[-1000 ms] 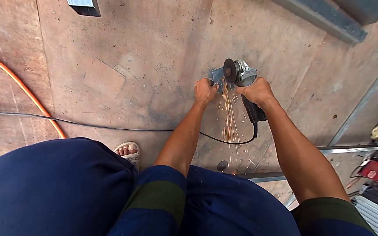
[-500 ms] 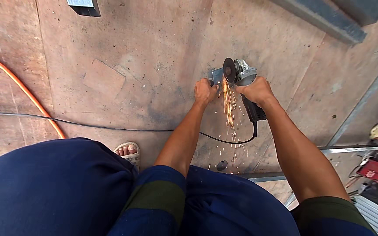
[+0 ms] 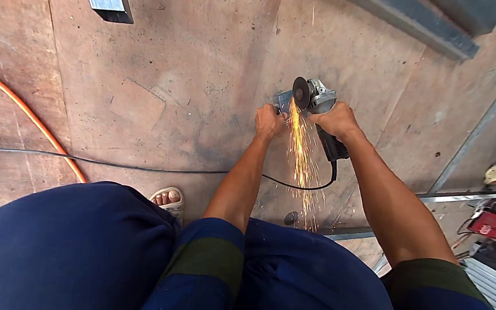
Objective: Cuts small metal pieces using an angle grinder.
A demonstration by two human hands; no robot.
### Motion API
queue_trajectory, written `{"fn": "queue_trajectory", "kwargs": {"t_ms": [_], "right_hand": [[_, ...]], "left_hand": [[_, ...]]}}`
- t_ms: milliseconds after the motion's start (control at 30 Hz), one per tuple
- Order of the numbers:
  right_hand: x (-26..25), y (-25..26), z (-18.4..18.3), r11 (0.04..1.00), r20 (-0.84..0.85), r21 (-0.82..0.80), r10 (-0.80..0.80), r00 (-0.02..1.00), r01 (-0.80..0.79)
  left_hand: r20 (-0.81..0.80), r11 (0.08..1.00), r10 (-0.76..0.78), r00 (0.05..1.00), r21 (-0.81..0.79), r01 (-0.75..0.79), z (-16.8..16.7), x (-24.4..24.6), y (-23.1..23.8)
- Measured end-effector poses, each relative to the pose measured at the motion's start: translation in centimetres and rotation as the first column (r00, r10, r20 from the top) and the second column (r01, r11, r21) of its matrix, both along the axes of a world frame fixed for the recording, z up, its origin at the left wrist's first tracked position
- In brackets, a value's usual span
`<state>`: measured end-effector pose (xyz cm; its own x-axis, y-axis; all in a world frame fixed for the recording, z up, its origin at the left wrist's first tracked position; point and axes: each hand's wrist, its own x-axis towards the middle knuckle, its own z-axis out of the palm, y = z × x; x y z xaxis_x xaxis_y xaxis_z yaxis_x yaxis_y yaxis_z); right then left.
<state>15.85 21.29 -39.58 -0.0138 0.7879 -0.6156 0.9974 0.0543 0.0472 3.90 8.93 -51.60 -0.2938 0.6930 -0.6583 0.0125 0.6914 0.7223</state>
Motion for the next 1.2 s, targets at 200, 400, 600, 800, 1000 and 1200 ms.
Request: {"fn": "queue_trajectory", "kwargs": {"t_ms": [200,400,600,800,1000,1200], "right_hand": [[-0.2,0.2,0.0,1.0,0.016,0.002,0.015,1.0,-0.015],[0.2,-0.1,0.0,1.0,0.01,0.003,0.007,1.0,-0.007],[2.1,0.2,0.4,0.984,-0.225,-0.045,-0.18,0.958,0.174],[5.4,-1.9,4.1,0.912,-0.466,-0.113,-0.399,0.789,0.395],[8.7,-5.3,3.8,0.864,-0.504,-0.173,-0.49,0.711,0.472],[10.8,-8.2,2.8,0.829,-0.53,-0.241,-0.548,0.648,0.504]], "left_hand": [[0.008,1.0,-0.002,1.0,-0.011,0.002,0.0,0.0,0.0],[0.007,1.0,-0.009,1.0,-0.014,0.01,-0.1,0.0,0.1],[0.003,1.0,-0.013,1.0,-0.006,0.013,-0.3,0.0,0.0],[0.102,0.994,-0.013,0.995,0.106,0.002,-2.3,-0.7,-1.0],[0.244,0.985,0.06,0.968,0.141,-0.097,-3.6,-0.4,-1.9],[0.316,0.976,0.096,0.944,0.155,-0.151,-3.1,-0.5,-2.5]]}}
